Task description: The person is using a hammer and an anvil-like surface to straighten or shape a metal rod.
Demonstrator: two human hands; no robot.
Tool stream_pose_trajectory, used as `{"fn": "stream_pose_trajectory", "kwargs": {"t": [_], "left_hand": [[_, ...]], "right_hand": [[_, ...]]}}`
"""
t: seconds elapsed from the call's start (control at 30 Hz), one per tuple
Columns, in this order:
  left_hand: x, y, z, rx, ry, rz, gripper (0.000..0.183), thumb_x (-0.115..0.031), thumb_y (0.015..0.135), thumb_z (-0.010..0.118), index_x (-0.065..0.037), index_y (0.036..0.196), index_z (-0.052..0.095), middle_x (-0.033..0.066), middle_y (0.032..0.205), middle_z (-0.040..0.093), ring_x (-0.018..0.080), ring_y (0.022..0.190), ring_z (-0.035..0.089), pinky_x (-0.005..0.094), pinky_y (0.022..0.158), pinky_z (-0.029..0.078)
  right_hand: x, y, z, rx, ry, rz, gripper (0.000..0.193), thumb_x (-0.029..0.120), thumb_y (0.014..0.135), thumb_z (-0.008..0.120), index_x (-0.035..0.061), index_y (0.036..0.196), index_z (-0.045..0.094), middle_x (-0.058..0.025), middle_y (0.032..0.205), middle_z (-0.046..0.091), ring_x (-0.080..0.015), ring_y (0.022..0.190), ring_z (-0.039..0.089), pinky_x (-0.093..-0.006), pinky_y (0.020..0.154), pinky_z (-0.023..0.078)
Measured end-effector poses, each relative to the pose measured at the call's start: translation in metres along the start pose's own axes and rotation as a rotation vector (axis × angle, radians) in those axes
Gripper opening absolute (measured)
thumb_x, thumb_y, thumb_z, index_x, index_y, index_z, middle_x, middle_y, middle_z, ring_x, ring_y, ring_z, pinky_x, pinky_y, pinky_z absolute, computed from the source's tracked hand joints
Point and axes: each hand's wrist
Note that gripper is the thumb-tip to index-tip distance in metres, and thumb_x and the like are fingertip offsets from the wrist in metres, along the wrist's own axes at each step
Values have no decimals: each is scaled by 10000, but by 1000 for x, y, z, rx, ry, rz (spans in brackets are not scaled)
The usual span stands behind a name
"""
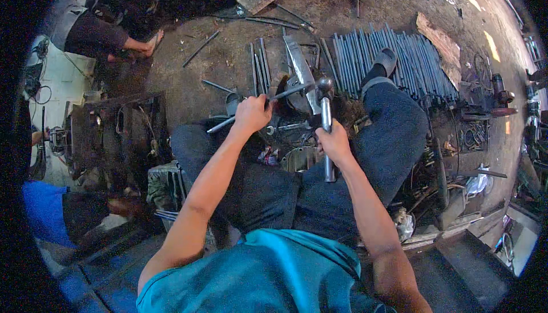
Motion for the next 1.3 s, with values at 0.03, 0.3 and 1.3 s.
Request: {"fn": "stream_pose_trajectory", "kwargs": {"t": [0.03, 0.3, 1.3], "left_hand": [[7, 0, 6, 33, -20, -8, 351, -364, 903, 582, -17, 889, 625, 254, 765, 646, 451, 756, 642, 537, 691, 519], [21, 2, 23, 165, -41, 19, 321, -337, 932, 522, -26, 955, 594, 248, 808, 656, 451, 799, 648, 542, 719, 518], [45, 24, 44, 54, 70, 220, 87, -59, 809, 563, -32, 862, 626, 169, 797, 695, 342, 757, 701, 433, 643, 565]], "right_hand": [[7, -4, 3, 10, 117, 41, 118, 109, 899, 585, 39, 912, 491, -32, 652, 522, -130, 488, 529, -295, 421, 437], [6, -7, 7, -65, 152, 87, 231, 119, 881, 665, 77, 853, 439, -7, 549, 448, -117, 363, 414, -297, 328, 352], [93, 34, 5, -45, -139, -104, 180, 40, 778, 658, 50, 860, 497, -12, 542, 468, -102, 389, 454, -278, 338, 377]]}}
Point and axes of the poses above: each hand's wrist, its own y-axis towards the middle knuckle, its own z-axis out of the palm, x = y × z
